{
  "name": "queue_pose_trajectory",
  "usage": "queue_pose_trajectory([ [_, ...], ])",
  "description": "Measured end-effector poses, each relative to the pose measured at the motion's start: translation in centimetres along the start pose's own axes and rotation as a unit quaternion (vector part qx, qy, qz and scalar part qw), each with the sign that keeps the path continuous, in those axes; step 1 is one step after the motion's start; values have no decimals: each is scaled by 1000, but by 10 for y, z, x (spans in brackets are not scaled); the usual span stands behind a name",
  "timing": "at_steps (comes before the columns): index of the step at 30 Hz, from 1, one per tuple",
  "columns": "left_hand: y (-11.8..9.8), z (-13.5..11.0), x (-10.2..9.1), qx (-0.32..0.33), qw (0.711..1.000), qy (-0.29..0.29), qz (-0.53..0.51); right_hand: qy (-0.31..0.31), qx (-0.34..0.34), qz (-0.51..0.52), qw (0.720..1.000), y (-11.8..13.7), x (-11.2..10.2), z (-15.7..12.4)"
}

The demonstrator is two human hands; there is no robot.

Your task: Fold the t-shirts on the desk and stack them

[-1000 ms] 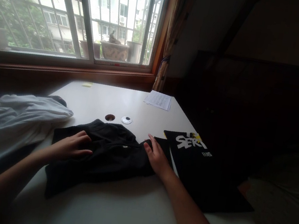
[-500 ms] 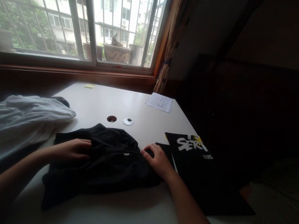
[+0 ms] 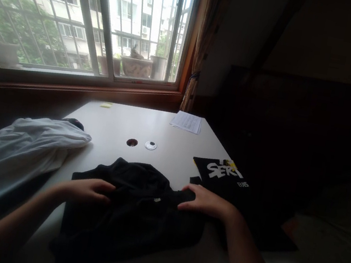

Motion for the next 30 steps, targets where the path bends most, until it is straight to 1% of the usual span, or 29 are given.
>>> queue_pose_trajectory([
  [2, 4, 3, 11, -16, 999, 31, -14, 43, 45, 34, 997, -17, 2, -11],
  [4, 5, 5, 19, -20, 998, 53, -23, 57, 60, 67, 994, -25, 1, -25],
  [7, 2, 7, 22, -10, 998, 62, -27, 33, 39, 106, 993, -20, -5, -48],
  [11, -12, 5, 13, 19, 999, 33, -8, -28, 11, 157, 987, -9, -17, -74],
  [13, -25, 2, 5, 49, 999, -2, 18, -73, -2, 195, 978, -11, -23, -83],
  [15, -43, -1, -5, 90, 993, -55, 50, -160, -5, 233, 959, -22, -35, -93],
  [16, -53, -3, -12, 113, 987, -97, 64, -220, 0, 244, 944, -30, -43, -99],
  [18, -73, -9, -25, 157, 963, -200, 83, -341, 16, 241, 909, -42, -58, -115],
  [19, -81, -12, -30, 174, 950, -246, 86, -386, 22, 229, 894, -44, -64, -122],
  [20, -86, -15, -32, 184, 938, -281, 85, -413, 24, 212, 885, -42, -68, -126],
  [21, -89, -18, -33, 188, 931, -303, 81, -425, 22, 194, 884, -37, -72, -128],
  [22, -89, -20, -33, 185, 928, -315, 75, -423, 17, 177, 889, -29, -75, -128],
  [23, -87, -22, -34, 175, 926, -327, 69, -406, 13, 161, 900, -21, -77, -125],
  [25, -76, -32, -40, 145, 917, -368, 57, -336, 10, 133, 933, -4, -75, -114],
  [26, -69, -40, -44, 130, 908, -395, 51, -283, 10, 122, 951, 2, -70, -107],
  [28, -53, -56, -50, 105, 891, -440, 33, -159, 10, 109, 981, 9, -53, -95],
  [30, -39, -70, -51, 88, 884, -458, 21, -52, 2, 109, 993, 12, -33, -88],
])
Point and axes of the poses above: each hand's wrist, its own z-axis towards the middle knuckle, its own x-axis out of the palm, y = z × x, the point moved 9 cm from there along z, towards the middle knuckle, and after that the axes turned 12 degrees about x, right-handed, at the moved point
